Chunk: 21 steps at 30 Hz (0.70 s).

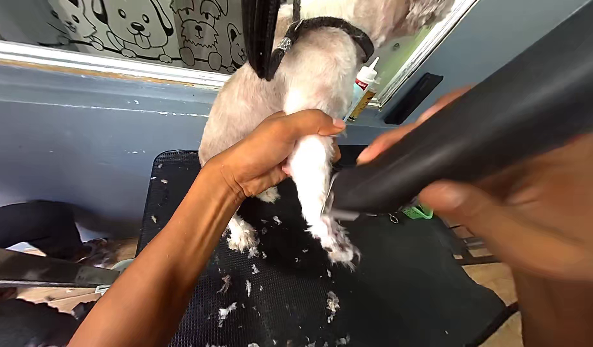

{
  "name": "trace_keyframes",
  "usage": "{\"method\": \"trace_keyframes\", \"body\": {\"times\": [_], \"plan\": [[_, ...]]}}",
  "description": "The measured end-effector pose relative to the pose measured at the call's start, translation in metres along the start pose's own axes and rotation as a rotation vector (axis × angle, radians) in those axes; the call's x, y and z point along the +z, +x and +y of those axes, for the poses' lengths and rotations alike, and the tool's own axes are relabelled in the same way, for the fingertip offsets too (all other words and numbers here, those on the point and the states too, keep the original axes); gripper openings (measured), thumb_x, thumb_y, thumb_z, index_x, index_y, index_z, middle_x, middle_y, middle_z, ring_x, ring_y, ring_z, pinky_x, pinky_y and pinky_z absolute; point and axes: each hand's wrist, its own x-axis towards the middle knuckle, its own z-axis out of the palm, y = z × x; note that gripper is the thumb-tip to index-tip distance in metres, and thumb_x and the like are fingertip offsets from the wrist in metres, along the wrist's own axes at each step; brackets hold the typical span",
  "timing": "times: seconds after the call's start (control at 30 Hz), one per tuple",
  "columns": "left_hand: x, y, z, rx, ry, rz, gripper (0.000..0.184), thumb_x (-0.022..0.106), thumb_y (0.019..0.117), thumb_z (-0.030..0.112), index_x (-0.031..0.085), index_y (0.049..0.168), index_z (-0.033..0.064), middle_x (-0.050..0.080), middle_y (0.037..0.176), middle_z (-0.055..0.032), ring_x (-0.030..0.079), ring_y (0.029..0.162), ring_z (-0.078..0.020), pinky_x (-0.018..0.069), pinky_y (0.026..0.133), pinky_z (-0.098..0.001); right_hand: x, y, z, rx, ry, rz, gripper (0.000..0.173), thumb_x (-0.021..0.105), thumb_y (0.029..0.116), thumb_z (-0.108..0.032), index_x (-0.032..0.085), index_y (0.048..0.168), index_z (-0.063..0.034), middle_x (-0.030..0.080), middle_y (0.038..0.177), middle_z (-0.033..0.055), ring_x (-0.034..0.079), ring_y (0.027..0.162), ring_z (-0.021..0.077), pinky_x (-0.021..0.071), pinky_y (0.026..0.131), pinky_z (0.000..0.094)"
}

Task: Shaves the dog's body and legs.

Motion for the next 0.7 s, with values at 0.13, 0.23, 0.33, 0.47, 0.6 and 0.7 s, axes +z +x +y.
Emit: {"method": "trace_keyframes", "body": {"times": [0.13,0.23,0.33,0.47,0.6,0.7], "plan": [[0.011,0.0,0.009,-0.02,0.006,0.038,0.025,0.045,0.1049,0.022,0.065,0.093,0.0131,0.07,0.079,-0.0012,0.067,0.069,-0.006,0.0563,0.059,-0.0225,-0.012,0.042,-0.011,-0.251,-0.148,0.11,0.058,0.08,0.0894,-0.031,0.05,0.129,-0.0006,0.069,0.12,0.0091,0.07,0.11,0.0253,0.0614,0.096,0.0435],[0.018,-0.004,0.016,0.025,-0.023,0.042,0.036,0.035,0.1092,0.022,0.064,0.087,0.0177,0.069,0.074,0.0042,0.063,0.063,-0.0005,0.0521,0.054,-0.0172,-0.007,0.068,-0.025,-0.383,-0.379,-0.039,0.059,0.076,0.0921,-0.035,0.052,0.127,0.0059,0.069,0.118,0.008,0.068,0.112,0.0139,0.0613,0.096,0.0337],[0.024,-0.007,0.027,0.043,-0.02,0.061,0.036,0.034,0.1094,0.022,0.063,0.089,0.0166,0.068,0.075,0.0036,0.064,0.066,-0.0013,0.0531,0.057,-0.0175,-0.001,0.078,-0.038,-0.443,-0.537,-0.197,0.065,0.073,0.0913,-0.036,0.051,0.132,0.0095,0.069,0.11,0.0039,0.064,0.106,-0.0017,0.0546,0.093,0.0165],[-0.047,0.047,-0.028,0.245,-0.222,-0.476,0.032,0.034,0.1113,0.017,0.064,0.109,0.0087,0.069,0.09,-0.0074,0.069,0.079,-0.0143,0.0588,0.063,-0.0309,-0.002,0.073,-0.051,-0.347,-0.558,-0.386,0.068,0.075,0.0884,-0.043,0.05,0.136,-0.0012,0.067,0.102,-0.0069,0.061,0.098,-0.009,0.052,0.083,0.009],[-0.054,0.062,-0.047,0.248,-0.16,-0.455,0.026,0.042,0.1109,0.022,0.063,0.11,0.0081,0.067,0.086,-0.0057,0.066,0.073,-0.0129,0.0553,0.057,-0.0295,-0.014,0.078,-0.064,-0.287,-0.427,-0.419,0.061,0.075,0.0894,-0.038,0.053,0.135,-0.0032,0.069,0.104,-0.0095,0.064,0.098,-0.0084,0.0569,0.085,0.0113],[0.042,-0.005,0.023,-0.004,0.043,0.114,0.038,0.04,0.1074,0.018,0.061,0.077,0.0217,0.064,0.065,0.007,0.059,0.056,0.001,0.0504,0.052,-0.0164,-0.016,0.088,-0.064,-0.299,-0.442,-0.257,0.066,0.076,0.0885,-0.036,0.048,0.138,-0.0012,0.068,0.111,-0.0065,0.065,0.103,-0.0059,0.0579,0.089,0.0145]]}}
